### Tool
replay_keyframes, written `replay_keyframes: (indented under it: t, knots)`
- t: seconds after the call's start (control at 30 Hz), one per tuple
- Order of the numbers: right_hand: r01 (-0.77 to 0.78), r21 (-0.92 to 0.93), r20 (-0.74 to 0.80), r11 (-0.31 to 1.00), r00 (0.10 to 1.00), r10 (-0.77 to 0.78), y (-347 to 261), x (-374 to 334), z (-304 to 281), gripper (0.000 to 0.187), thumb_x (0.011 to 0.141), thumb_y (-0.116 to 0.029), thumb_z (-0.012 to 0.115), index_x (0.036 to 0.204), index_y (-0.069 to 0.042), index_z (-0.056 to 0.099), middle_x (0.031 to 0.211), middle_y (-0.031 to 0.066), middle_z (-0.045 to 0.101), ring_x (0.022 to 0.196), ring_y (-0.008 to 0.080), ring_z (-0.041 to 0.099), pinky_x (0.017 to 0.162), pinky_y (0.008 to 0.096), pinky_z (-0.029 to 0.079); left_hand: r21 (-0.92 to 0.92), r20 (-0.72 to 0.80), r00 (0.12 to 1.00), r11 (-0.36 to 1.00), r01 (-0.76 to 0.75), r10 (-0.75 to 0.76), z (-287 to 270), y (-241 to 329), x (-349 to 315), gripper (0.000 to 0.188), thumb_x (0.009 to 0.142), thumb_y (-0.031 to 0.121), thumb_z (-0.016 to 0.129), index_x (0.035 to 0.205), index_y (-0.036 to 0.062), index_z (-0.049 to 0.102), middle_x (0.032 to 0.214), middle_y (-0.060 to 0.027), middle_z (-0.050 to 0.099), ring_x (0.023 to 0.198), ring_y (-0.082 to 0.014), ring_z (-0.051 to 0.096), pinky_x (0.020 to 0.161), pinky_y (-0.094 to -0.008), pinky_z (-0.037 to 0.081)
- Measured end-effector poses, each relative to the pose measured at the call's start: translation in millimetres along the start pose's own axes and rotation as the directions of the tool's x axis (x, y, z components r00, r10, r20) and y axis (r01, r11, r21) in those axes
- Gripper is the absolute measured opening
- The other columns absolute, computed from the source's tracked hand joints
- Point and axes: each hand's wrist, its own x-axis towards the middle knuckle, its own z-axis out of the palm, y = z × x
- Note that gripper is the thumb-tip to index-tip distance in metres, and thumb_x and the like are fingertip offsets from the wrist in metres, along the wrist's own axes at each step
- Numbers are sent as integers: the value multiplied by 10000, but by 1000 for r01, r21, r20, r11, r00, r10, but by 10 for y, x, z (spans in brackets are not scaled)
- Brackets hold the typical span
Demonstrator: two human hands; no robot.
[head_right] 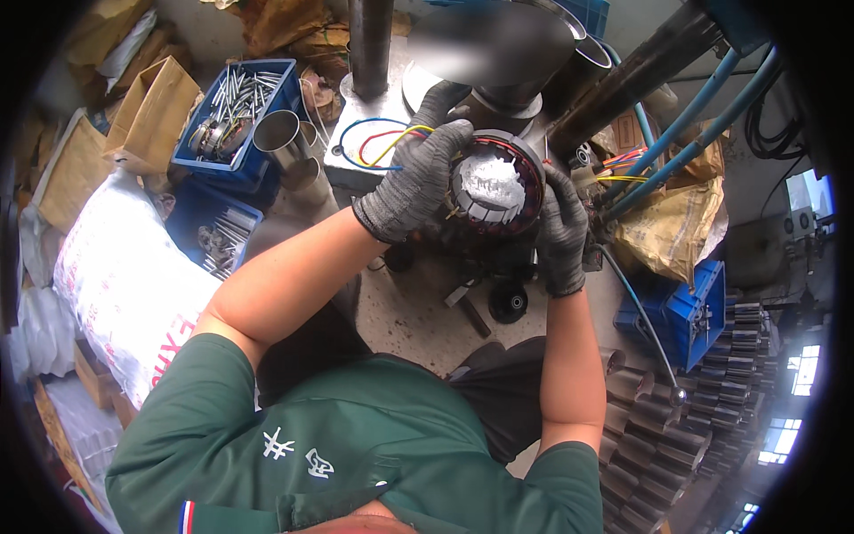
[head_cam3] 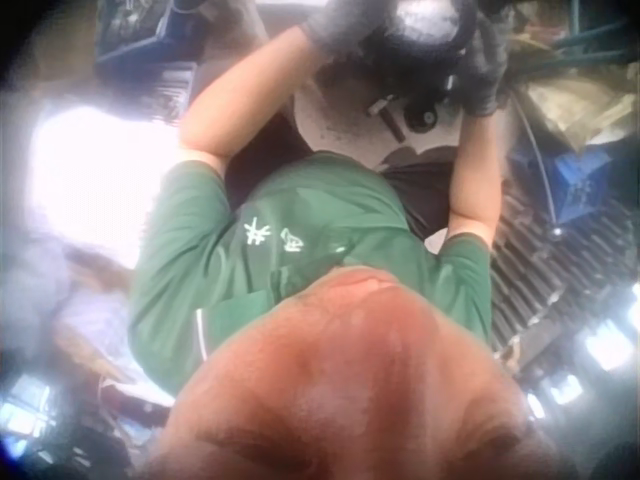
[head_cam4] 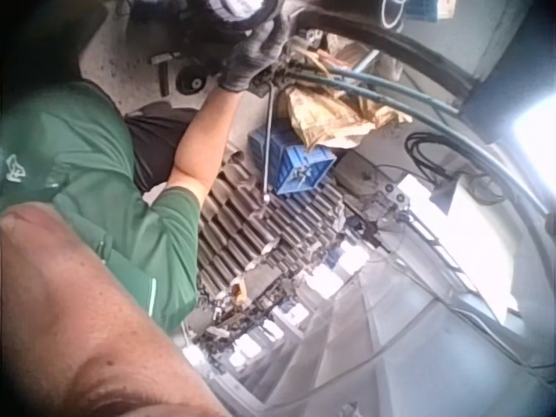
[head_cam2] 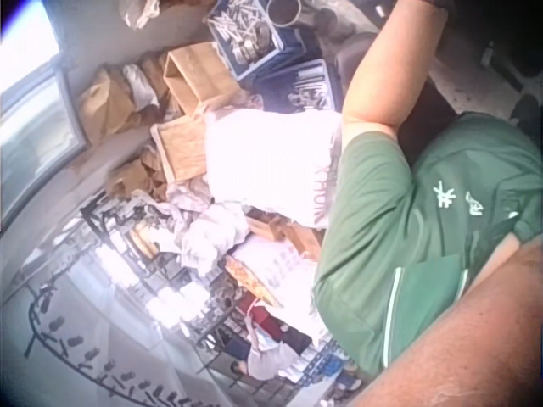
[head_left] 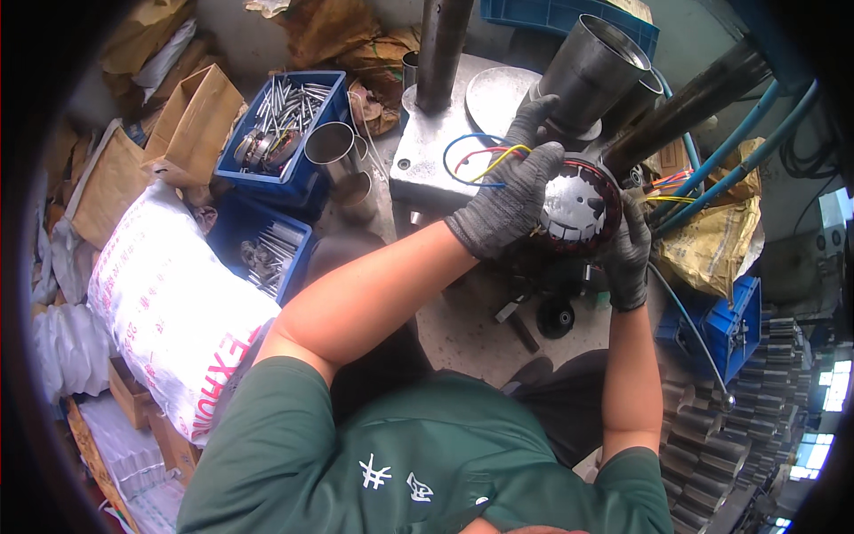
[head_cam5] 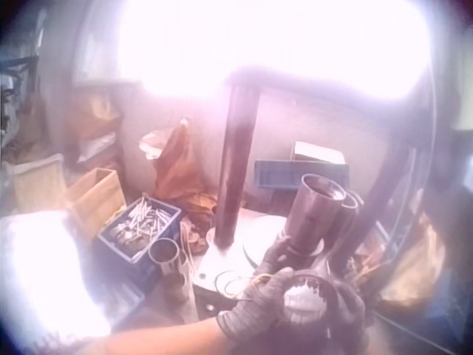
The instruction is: Assembling and pressing motor components using industrial machinery.
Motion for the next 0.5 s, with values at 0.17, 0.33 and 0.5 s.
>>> replay_keyframes:
  t: [0.17, 0.33, 0.5]
  knots:
    - [45, -313, 71, 949, 997, -24, 140, 117, -145, 295, 1050, -26, 537, 1330, 33, 605, 1244, 101, 696, 1100, 141, 655, 982, 295, 529, 351, -43, 995, 931, 101, -91, 23, 31, -55, 567, 988, 172, 574, 1508, 30, 400, 1333, -194, 602, 1202, -253, 603, 952, -349, 504]
    - [304, -757, 234, 578, 953, -194, 316, 382, -195, 470, 874, -20, 672, 1340, -65, 636, 1315, 184, 649, 1244, 355, 579, 1092, 424, 453, 387, -78, 997, 921, 50, -21, -23, -131, 2, 502, 976, 176, 571, 1438, 32, 440, 1140, -208, 692, 1036, -314, 689, 889, -412, 539]
    - [413, -876, 424, 249, 906, -11, 351, 434, -122, 424, 858, -54, 673, 1281, -85, 675, 1263, 194, 666, 1199, 365, 592, 1069, 433, 456, 478, -100, 990, 869, 133, -96, -163, -123, 99, 519, 983, 165, 597, 1479, 121, 450, 1102, -79, 678, 967, -171, 665, 802, -341, 567]
